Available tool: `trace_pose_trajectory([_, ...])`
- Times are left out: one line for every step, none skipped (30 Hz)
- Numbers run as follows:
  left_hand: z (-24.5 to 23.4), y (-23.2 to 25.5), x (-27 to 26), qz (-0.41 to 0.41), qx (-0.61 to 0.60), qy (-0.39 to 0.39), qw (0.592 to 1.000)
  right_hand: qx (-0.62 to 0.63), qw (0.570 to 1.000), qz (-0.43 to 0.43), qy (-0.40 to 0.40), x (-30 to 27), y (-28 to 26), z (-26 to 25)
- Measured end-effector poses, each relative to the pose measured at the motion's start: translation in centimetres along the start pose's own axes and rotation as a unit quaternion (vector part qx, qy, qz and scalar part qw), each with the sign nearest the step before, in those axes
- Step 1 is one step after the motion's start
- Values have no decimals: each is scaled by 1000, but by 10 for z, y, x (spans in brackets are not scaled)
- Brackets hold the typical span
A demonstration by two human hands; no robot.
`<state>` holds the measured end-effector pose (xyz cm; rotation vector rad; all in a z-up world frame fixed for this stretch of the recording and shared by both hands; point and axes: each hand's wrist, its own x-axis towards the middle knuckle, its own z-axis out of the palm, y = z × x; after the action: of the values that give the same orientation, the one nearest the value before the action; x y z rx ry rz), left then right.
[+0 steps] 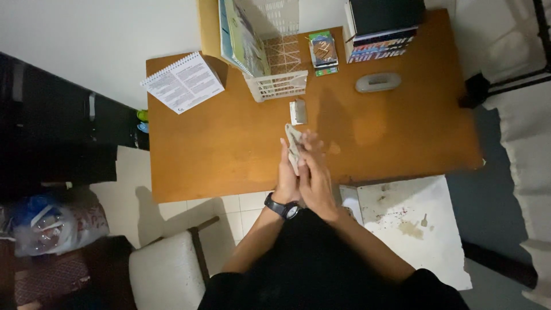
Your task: Picking up small decorative tags from a side table, wiping them with a cloth, and organizing them on a main desk.
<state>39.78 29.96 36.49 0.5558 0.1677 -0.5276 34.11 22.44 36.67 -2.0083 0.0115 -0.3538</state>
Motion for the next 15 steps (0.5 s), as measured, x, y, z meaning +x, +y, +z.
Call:
trace_pose_trajectory([-7,-4,2,1,-1,2,1000,0,1000,0,-2,-1,-2,-3])
trace_pose_trajectory([-14,-7,6,0,-12,-15,1000,6,1000,12,-8,0,-3,-6])
trace_pose_trajectory([-21,-11,10,-1,-23,-31,999,11,1000,23,-14,1,-4,-9])
trace_pose_trajectory([-15,-3,9,1,-23,-31,999,12,1000,21,-15,2,-11,-15])
trace_pose_trajectory([-8,5,7,-12,-58,-34,998,22,997,-58,-39,2,-17,-22])
trace_pose_trajectory([-2,12,5,-27,-92,-38,995,33,988,-136,-62,2,-24,-28])
trace_pose_trajectory([-3,14,3,-26,-91,-38,995,33,988,-136,-63,7,-18,-28])
trace_pose_trajectory([-2,15,2,-62,-83,-26,994,-9,990,-120,-73,13,-13,-30])
trace_pose_trajectory([-2,17,0,-97,-75,-13,992,-51,990,-102,-83,19,-8,-31])
trace_pose_trajectory([-5,12,0,-97,-74,-13,992,-50,990,-102,-83,18,-7,-28])
trace_pose_trajectory([-9,7,0,-98,-70,-27,992,-37,993,31,-105,17,-6,-24])
trace_pose_trajectory([-11,3,3,-99,-66,-45,992,-23,978,162,-126,19,-4,-21])
trace_pose_trajectory([-13,8,6,-99,-66,-47,992,-23,979,161,-125,15,-9,-22])
trace_pose_trajectory([-17,13,6,-110,-111,-51,986,36,993,30,-108,10,-15,-22])
trace_pose_trajectory([-20,18,7,-120,-156,-56,979,94,986,-102,-91,4,-20,-21])
